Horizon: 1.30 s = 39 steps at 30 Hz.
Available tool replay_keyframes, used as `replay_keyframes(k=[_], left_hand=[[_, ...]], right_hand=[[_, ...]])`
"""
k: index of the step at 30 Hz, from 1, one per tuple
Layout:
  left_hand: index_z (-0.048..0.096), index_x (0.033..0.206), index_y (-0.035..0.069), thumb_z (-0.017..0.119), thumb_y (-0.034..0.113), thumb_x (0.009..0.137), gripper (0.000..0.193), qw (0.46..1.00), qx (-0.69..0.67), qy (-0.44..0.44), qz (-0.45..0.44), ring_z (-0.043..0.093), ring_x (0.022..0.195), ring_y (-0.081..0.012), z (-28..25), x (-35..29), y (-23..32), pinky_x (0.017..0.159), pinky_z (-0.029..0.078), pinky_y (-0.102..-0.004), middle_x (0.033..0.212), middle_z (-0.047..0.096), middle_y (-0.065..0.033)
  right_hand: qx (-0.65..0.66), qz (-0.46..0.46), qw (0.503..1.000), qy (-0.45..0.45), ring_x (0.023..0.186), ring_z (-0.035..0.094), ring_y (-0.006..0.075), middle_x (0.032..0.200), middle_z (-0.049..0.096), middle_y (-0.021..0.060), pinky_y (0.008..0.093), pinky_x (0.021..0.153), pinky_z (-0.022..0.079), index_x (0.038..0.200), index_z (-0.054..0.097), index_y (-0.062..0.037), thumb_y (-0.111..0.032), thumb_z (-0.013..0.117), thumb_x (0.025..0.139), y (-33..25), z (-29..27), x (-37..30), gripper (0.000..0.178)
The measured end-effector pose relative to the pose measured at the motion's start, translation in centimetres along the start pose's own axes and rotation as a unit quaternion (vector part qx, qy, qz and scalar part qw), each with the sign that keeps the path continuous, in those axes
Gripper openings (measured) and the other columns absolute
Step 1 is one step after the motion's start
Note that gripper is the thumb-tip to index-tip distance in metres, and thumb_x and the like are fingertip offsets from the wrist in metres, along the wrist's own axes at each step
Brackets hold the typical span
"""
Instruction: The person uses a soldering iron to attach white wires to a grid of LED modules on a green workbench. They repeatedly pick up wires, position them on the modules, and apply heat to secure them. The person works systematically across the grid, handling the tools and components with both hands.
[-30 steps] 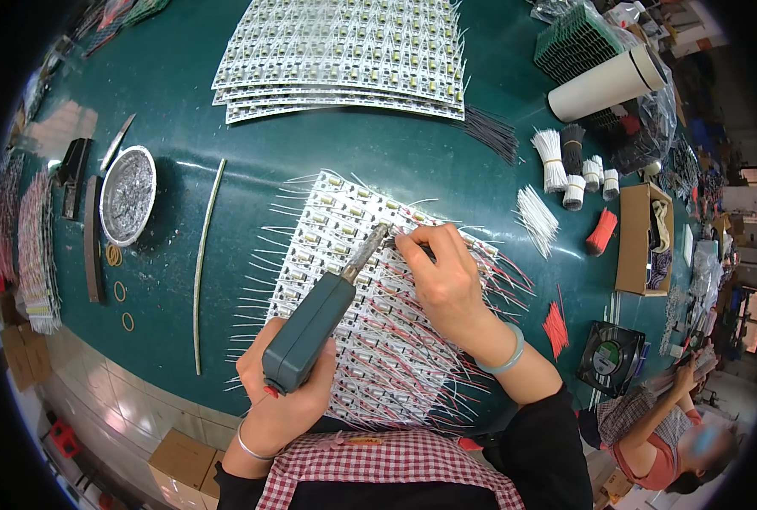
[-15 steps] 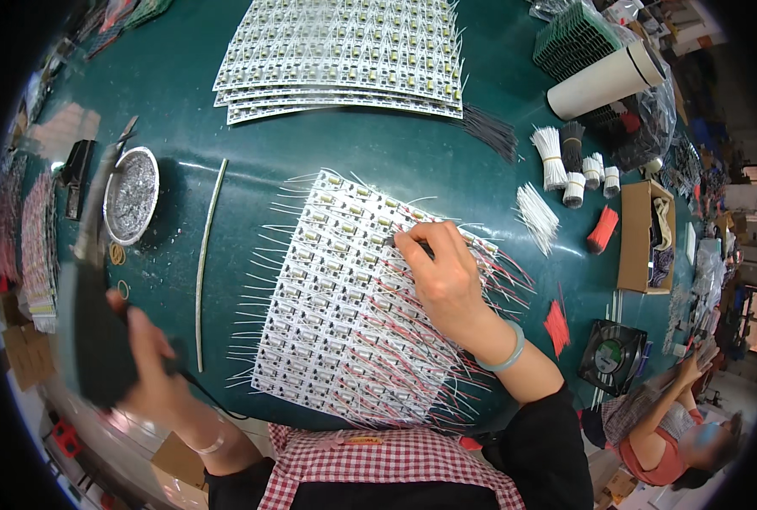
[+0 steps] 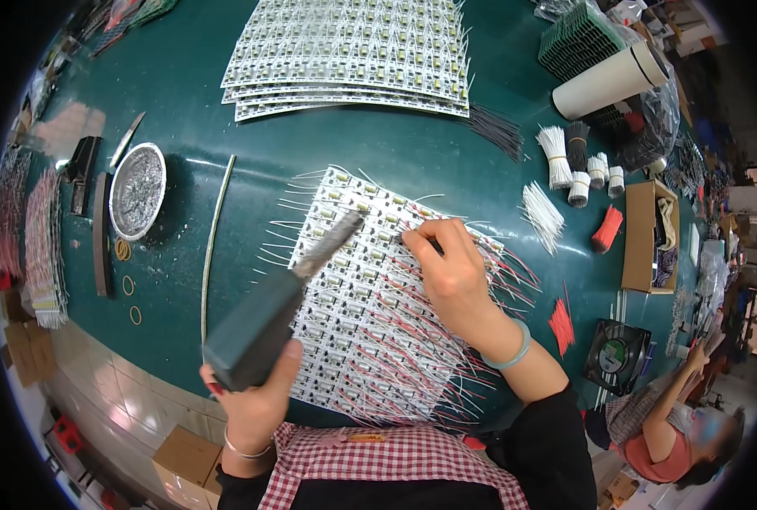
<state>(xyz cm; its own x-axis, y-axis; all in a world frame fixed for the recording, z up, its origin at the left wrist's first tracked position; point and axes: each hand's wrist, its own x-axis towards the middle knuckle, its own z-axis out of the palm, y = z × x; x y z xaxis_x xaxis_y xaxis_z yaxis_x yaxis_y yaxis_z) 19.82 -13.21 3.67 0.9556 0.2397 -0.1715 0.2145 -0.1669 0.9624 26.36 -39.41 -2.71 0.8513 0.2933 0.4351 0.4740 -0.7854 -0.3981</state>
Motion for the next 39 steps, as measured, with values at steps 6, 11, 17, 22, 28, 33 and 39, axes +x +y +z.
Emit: replay_keyframes(k=[6,11,17,22,28,33,39], left_hand=[[0.072,0.096,-0.002,0.081,0.000,0.077,0.021,0.980,0.108,-0.057,0.160,0.064,0.071,-0.0106,2.1,0.6,-0.8,0.063,0.050,-0.0255,0.086,0.071,-0.0081],[0.072,0.093,-0.004,0.076,-0.002,0.080,0.015,0.985,0.058,-0.101,0.124,0.062,0.063,-0.0100,3.5,1.6,0.3,0.058,0.049,-0.0256,0.080,0.069,-0.0070],[0.071,0.094,-0.004,0.075,-0.002,0.080,0.015,0.982,0.084,-0.113,0.127,0.061,0.064,-0.0096,3.7,1.7,0.0,0.059,0.048,-0.0253,0.078,0.068,-0.0071],[0.069,0.091,-0.002,0.076,-0.001,0.080,0.013,0.977,0.126,-0.114,0.127,0.057,0.061,-0.0091,3.7,1.7,0.0,0.057,0.047,-0.0259,0.074,0.065,-0.0060],[0.066,0.086,-0.001,0.076,0.000,0.080,0.012,0.981,0.125,-0.107,0.101,0.054,0.059,-0.0085,3.8,1.5,0.2,0.054,0.045,-0.0262,0.070,0.062,-0.0050],[0.068,0.090,-0.004,0.075,-0.002,0.079,0.013,0.972,0.127,-0.108,0.167,0.057,0.060,-0.0094,3.4,1.7,0.2,0.054,0.045,-0.0259,0.075,0.064,-0.0068],[0.071,0.092,-0.006,0.076,-0.004,0.078,0.016,0.975,0.104,-0.081,0.180,0.062,0.063,-0.0117,2.8,1.6,0.2,0.056,0.048,-0.0254,0.082,0.067,-0.0091]], right_hand=[[-0.003,-0.002,1.000,0.003,0.086,0.058,0.0276,0.098,0.057,0.0122,0.0363,0.067,0.051,0.107,0.066,0.0047,0.006,0.067,0.072,-0.2,0.0,0.0,0.035],[-0.017,-0.002,1.000,-0.003,0.086,0.058,0.0272,0.097,0.056,0.0123,0.0357,0.066,0.051,0.110,0.067,0.0072,0.006,0.067,0.072,0.1,0.1,-0.2,0.038],[-0.029,0.002,0.999,-0.012,0.085,0.057,0.0265,0.097,0.055,0.0119,0.0344,0.064,0.051,0.109,0.067,0.0081,0.005,0.067,0.072,-0.1,0.0,0.0,0.037],[-0.035,-0.001,0.999,-0.021,0.086,0.057,0.0260,0.096,0.054,0.0115,0.0338,0.064,0.051,0.109,0.067,0.0088,0.005,0.067,0.072,-0.3,-0.1,0.3,0.037],[-0.038,-0.002,0.999,-0.031,0.086,0.057,0.0259,0.096,0.054,0.0117,0.0332,0.064,0.051,0.110,0.067,0.0091,0.005,0.067,0.073,-0.2,-0.2,0.3,0.037],[-0.037,-0.006,0.999,-0.029,0.087,0.056,0.0259,0.097,0.054,0.0117,0.0329,0.064,0.051,0.110,0.066,0.0089,0.004,0.067,0.074,-0.2,-0.2,0.3,0.037],[-0.037,-0.006,0.999,-0.031,0.087,0.056,0.0259,0.097,0.054,0.0118,0.0329,0.064,0.051,0.110,0.066,0.0083,0.004,0.067,0.073,-0.3,-0.2,0.3,0.037]])
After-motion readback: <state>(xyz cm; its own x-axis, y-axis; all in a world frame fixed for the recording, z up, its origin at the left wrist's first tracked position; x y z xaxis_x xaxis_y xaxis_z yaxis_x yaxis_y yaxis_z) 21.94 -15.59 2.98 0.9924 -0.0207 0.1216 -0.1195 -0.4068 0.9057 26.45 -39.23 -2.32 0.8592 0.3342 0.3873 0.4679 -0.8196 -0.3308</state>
